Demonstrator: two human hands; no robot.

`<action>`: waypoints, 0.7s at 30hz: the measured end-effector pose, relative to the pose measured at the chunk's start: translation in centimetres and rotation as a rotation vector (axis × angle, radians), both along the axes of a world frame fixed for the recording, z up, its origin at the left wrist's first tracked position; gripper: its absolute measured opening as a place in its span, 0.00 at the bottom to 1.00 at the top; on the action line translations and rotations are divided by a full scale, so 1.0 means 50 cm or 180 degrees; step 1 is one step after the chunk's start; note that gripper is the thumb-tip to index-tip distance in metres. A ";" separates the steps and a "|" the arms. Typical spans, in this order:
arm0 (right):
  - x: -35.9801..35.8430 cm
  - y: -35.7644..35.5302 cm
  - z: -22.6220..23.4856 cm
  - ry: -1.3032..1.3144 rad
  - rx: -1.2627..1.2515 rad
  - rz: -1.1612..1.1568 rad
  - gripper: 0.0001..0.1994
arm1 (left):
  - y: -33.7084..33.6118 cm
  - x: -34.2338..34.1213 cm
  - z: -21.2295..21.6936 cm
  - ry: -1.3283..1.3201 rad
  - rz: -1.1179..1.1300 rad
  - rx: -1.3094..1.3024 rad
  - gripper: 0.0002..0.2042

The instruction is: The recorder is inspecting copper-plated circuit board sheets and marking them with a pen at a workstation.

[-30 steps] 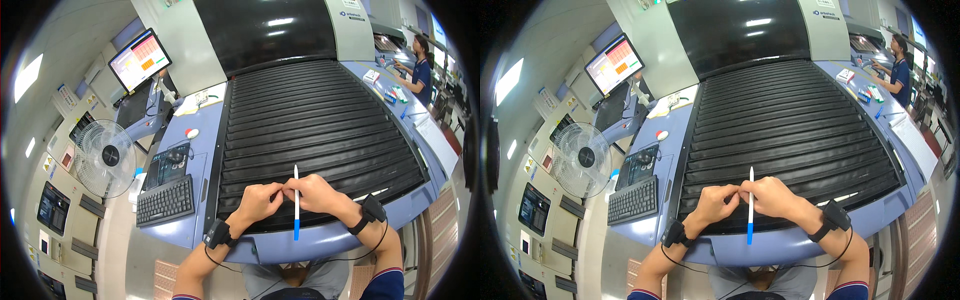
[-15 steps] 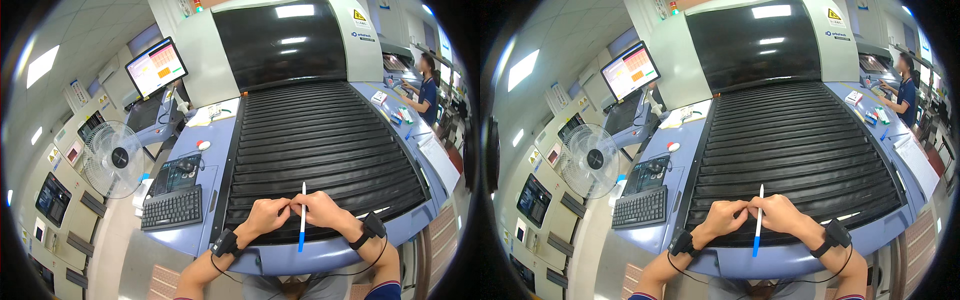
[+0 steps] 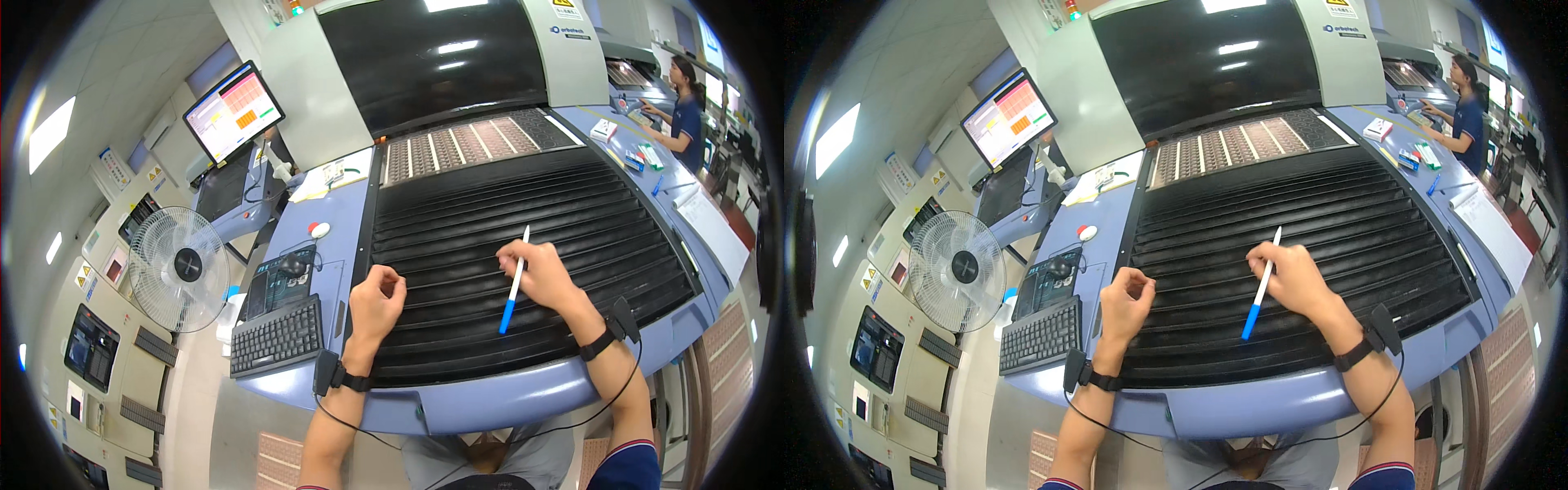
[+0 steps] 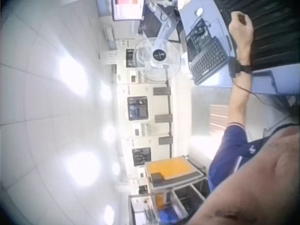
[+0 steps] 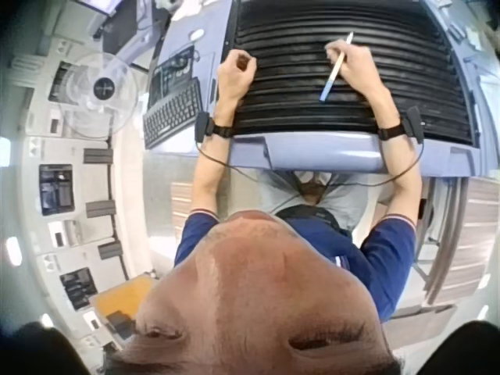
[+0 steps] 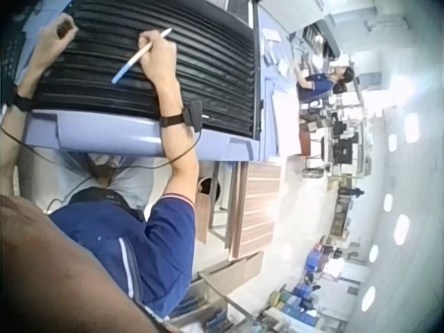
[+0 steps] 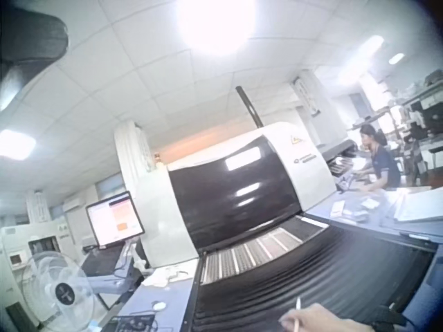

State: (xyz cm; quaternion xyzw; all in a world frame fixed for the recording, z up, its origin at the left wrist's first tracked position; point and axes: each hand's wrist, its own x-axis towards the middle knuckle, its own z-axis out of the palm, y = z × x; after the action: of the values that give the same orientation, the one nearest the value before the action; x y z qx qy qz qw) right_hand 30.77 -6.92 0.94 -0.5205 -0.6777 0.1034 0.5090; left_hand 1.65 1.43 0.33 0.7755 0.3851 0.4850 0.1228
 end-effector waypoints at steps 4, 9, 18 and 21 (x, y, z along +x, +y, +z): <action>0.037 0.006 0.003 0.0087 0.0252 -0.0180 0.04 | 0.003 0.001 0.002 0.0039 0.0301 -0.0146 0.06; 0.054 0.019 0.004 0.0027 -0.0068 -0.0449 0.08 | 0.017 -0.017 0.003 0.0474 0.0689 -0.0459 0.13; 0.084 0.026 -0.023 -0.0536 -0.0071 -0.0414 0.15 | 0.023 -0.024 -0.023 0.1325 0.0896 -0.0871 0.30; 0.069 0.020 -0.011 -0.0527 -0.0615 -0.0376 0.20 | 0.021 -0.030 0.002 0.0774 0.0901 -0.0787 0.24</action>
State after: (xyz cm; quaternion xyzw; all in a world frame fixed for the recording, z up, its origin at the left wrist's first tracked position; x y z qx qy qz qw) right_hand 34.20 -5.90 0.37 -0.6129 -0.6724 0.0948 0.4041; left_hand 0.18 2.48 0.44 0.7455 0.5586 0.3494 0.1003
